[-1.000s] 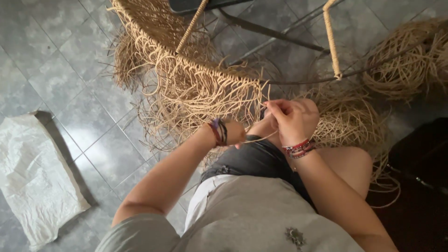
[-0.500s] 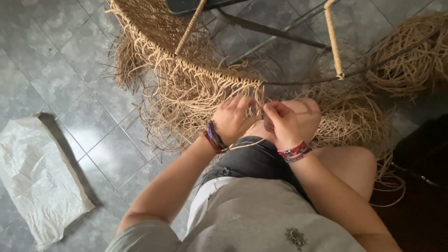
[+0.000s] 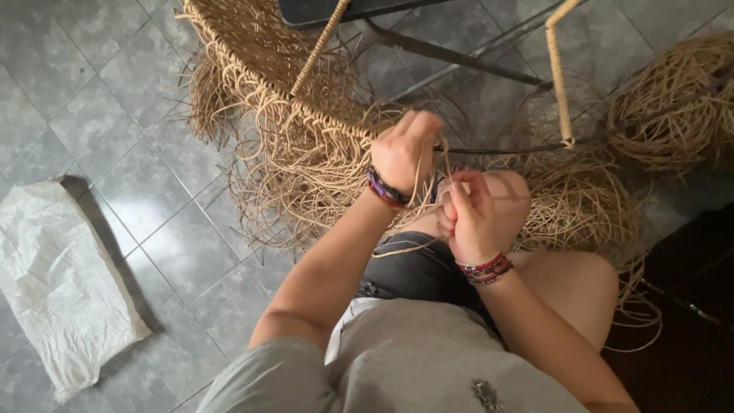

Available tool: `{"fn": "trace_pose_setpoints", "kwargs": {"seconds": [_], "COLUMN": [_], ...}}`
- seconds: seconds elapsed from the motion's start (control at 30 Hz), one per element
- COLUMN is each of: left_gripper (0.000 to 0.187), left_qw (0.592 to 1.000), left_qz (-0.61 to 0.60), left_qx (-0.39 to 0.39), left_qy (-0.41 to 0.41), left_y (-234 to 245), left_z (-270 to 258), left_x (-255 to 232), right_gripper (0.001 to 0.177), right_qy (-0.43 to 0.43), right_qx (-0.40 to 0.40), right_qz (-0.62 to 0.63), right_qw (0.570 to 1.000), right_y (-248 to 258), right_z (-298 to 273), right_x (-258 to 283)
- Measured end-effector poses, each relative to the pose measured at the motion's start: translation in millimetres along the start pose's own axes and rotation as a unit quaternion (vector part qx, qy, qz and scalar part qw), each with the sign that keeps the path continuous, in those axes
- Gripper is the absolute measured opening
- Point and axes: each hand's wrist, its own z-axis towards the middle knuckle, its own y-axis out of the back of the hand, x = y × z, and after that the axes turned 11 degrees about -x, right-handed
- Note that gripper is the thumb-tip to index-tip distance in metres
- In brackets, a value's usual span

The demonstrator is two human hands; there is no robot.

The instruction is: Weaving natural fiber strands onto a circular frame to create a decorative item.

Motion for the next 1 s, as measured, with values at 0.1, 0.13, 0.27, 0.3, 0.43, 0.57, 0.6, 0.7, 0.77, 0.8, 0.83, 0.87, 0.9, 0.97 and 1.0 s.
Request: {"fn": "trace_pose_setpoints", "kwargs": {"seconds": [0.1, 0.13, 0.27, 0.3, 0.43, 0.57, 0.6, 0.7, 0.77, 0.8, 0.83, 0.87, 0.9, 0.97, 1.0], "left_gripper": [0.016, 0.016, 0.017, 0.015, 0.018, 0.017, 0.018, 0.018, 0.017, 0.016, 0.016, 0.015, 0.014, 0.013, 0.020], "left_qw": [0.996, 0.996, 0.988, 0.986, 0.985, 0.984, 0.984, 0.990, 0.991, 0.991, 0.991, 0.993, 0.993, 0.997, 0.995], "left_qz": [0.038, 0.039, 0.049, 0.047, 0.079, 0.077, 0.084, 0.074, 0.072, 0.066, 0.065, 0.052, 0.039, -0.024, -0.092], "left_qx": [-0.004, -0.005, -0.011, -0.030, -0.029, -0.049, -0.051, -0.078, -0.088, -0.098, -0.100, -0.104, -0.109, -0.068, -0.029], "left_qy": [0.081, 0.085, 0.145, 0.159, 0.150, 0.152, 0.149, 0.088, 0.071, 0.058, 0.058, 0.027, -0.004, -0.007, -0.017], "left_y": [-8.0, -3.8, 1.6, -1.9, -8.9, -20.8, -22.8, -23.5, -19.5, -20.1, -22.0, -23.7, -25.6, 27.6, 51.6], "left_z": [11.9, 18.6, 31.5, 33.7, 37.6, 37.0, 39.0, 42.6, 45.9, 47.5, 42.1, 36.4, 30.8, 15.8, 12.2], "left_x": [2.2, -3.4, -11.9, -10.4, -8.7, 2.6, 6.5, 11.3, 11.0, 9.6, 12.3, 15.5, 18.9, -4.4, -14.8], "right_gripper": [0.006, 0.006, 0.006, 0.005, 0.005, 0.008, 0.008, 0.009, 0.010, 0.012, 0.012, 0.016, 0.020, 0.018, 0.018], "right_qy": [-0.041, -0.044, -0.057, -0.068, -0.085, -0.066, -0.064, -0.098, -0.103, -0.107, -0.105, -0.105, -0.106, -0.056, 0.002], "right_qx": [-0.018, -0.017, -0.024, -0.028, -0.027, -0.024, -0.026, -0.035, -0.036, -0.038, -0.038, -0.023, -0.007, 0.024, 0.054], "right_qz": [-0.010, -0.013, -0.017, -0.009, -0.021, -0.037, -0.047, -0.064, -0.068, -0.078, -0.079, -0.081, -0.082, -0.151, -0.216], "right_qw": [0.999, 0.999, 0.998, 0.997, 0.996, 0.997, 0.996, 0.993, 0.992, 0.990, 0.991, 0.991, 0.991, 0.987, 0.975], "right_y": [14.6, 17.4, 26.7, 28.8, 40.3, 42.4, 40.2, 25.4, 23.5, 24.9, 29.7, 34.2, 38.7, 48.0, 51.4], "right_z": [-8.1, -6.3, -7.2, -5.8, -4.6, -6.8, -7.1, -15.2, -16.4, -15.7, -16.1, -16.5, -16.7, -28.4, -30.0], "right_x": [-21.2, -20.8, -28.2, -30.6, -40.4, -44.8, -43.6, -24.7, -23.0, -20.3, -23.6, -27.0, -30.5, -44.1, -50.4]}}
